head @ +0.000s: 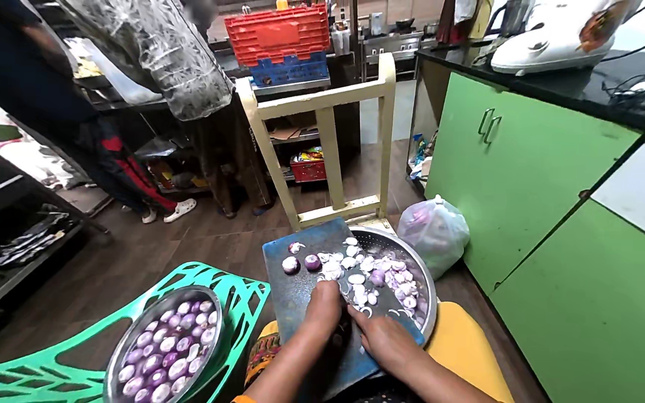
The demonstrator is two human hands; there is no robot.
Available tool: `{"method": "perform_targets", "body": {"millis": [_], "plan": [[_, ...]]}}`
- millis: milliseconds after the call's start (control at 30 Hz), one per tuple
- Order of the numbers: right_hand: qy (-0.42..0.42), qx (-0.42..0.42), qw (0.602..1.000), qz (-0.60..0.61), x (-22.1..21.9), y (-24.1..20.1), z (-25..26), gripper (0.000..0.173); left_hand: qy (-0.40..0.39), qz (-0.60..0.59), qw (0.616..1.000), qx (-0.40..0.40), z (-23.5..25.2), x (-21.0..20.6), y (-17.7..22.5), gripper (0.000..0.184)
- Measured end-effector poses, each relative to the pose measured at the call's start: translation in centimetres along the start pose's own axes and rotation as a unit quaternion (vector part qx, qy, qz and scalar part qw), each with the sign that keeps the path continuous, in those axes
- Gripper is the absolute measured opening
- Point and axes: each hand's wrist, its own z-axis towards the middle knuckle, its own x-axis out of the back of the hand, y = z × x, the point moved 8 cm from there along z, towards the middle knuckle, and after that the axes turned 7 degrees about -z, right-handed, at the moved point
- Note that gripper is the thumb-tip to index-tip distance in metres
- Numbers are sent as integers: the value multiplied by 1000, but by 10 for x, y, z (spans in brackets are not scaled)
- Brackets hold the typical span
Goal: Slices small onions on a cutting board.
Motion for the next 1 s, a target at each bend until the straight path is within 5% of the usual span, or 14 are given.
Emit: {"method": "perform_targets", "body": {"millis": [267,433,533,700,867,1000], "plan": [[-28,-23,998,48,-9,28,-44,65,-10,-25,1000,-13,3,1,-7,18],[5,-56,996,76,-3,41,-30,66,11,-65,998,-24,0,-1,-19,39],[41,-26,995,90,4,36,-32,65,48,-88,994,-40,-4,0,-24,42],[-25,34,991,125,-9,23,-18,64,57,-33,998,-13,-8,36,-29,48],[33,-48,993,107,9,57,2,61,6,21,1000,-18,-2,35,-64,25],[94,-102,986,89,28,73,5,63,10,-59,998,-20,-4,41,-76,36]]}}
